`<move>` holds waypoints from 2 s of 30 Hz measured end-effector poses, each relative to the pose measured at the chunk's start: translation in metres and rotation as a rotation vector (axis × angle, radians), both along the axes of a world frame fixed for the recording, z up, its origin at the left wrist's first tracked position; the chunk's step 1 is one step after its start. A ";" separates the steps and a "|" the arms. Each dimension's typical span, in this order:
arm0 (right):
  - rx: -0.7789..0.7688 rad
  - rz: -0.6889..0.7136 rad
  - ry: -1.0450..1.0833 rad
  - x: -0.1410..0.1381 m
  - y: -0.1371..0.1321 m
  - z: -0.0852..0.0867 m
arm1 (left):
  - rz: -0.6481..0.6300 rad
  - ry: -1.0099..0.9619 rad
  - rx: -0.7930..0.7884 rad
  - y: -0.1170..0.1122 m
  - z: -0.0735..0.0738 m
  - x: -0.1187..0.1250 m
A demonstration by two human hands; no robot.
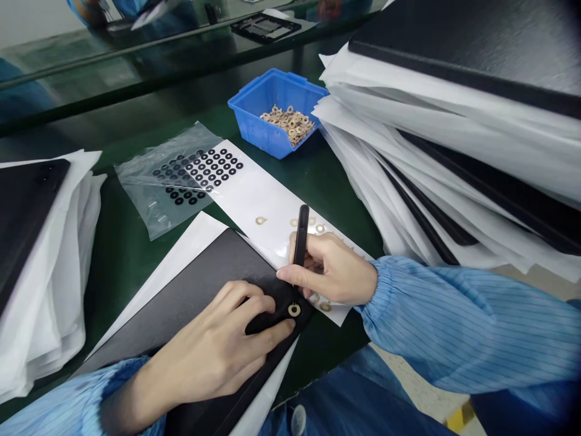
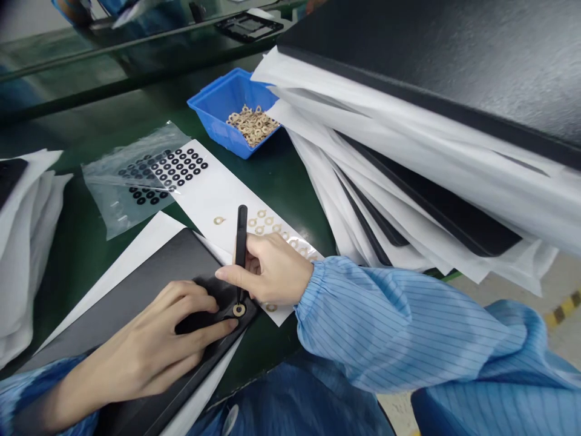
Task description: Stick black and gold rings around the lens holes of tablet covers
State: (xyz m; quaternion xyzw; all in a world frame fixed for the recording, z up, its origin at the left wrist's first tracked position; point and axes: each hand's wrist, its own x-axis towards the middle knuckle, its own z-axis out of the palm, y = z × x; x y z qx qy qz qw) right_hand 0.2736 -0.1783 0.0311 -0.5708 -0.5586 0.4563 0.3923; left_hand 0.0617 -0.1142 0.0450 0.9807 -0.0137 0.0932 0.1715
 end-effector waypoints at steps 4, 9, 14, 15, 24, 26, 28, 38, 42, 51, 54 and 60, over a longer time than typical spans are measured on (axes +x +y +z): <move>0.099 -0.012 -0.091 0.001 -0.001 -0.005 | 0.023 -0.010 0.023 -0.001 0.000 0.000; 0.141 -0.017 -0.109 0.001 -0.002 -0.006 | 0.015 -0.005 0.013 -0.003 -0.002 0.000; 0.164 -0.022 -0.099 0.001 -0.002 -0.006 | 0.004 0.004 0.018 -0.002 -0.001 0.000; 0.170 -0.024 -0.102 0.000 -0.002 -0.007 | 0.004 0.008 0.020 -0.002 -0.001 0.001; 0.281 -0.076 -0.034 0.000 -0.007 -0.006 | 0.114 0.033 0.057 -0.017 -0.003 0.005; 0.310 -0.087 -0.022 0.000 -0.007 -0.008 | 0.138 0.013 0.052 -0.021 -0.002 0.005; 0.334 -0.086 -0.027 0.001 -0.007 -0.009 | 0.162 -0.004 0.043 -0.025 -0.002 0.004; 0.488 -0.032 -0.074 0.000 -0.009 -0.011 | 0.235 -0.040 0.061 -0.040 -0.007 0.004; 0.559 -0.025 -0.103 0.000 -0.010 -0.011 | 0.229 -0.068 0.018 -0.039 -0.007 0.001; 0.590 0.028 -0.143 0.000 -0.010 -0.005 | 0.235 -0.080 -0.062 -0.038 -0.007 0.001; 0.599 0.041 -0.111 0.000 -0.010 -0.006 | 0.219 -0.065 -0.027 -0.038 -0.006 0.000; 0.546 0.068 -0.074 0.000 -0.011 -0.008 | 0.231 -0.096 -0.095 -0.039 -0.007 0.000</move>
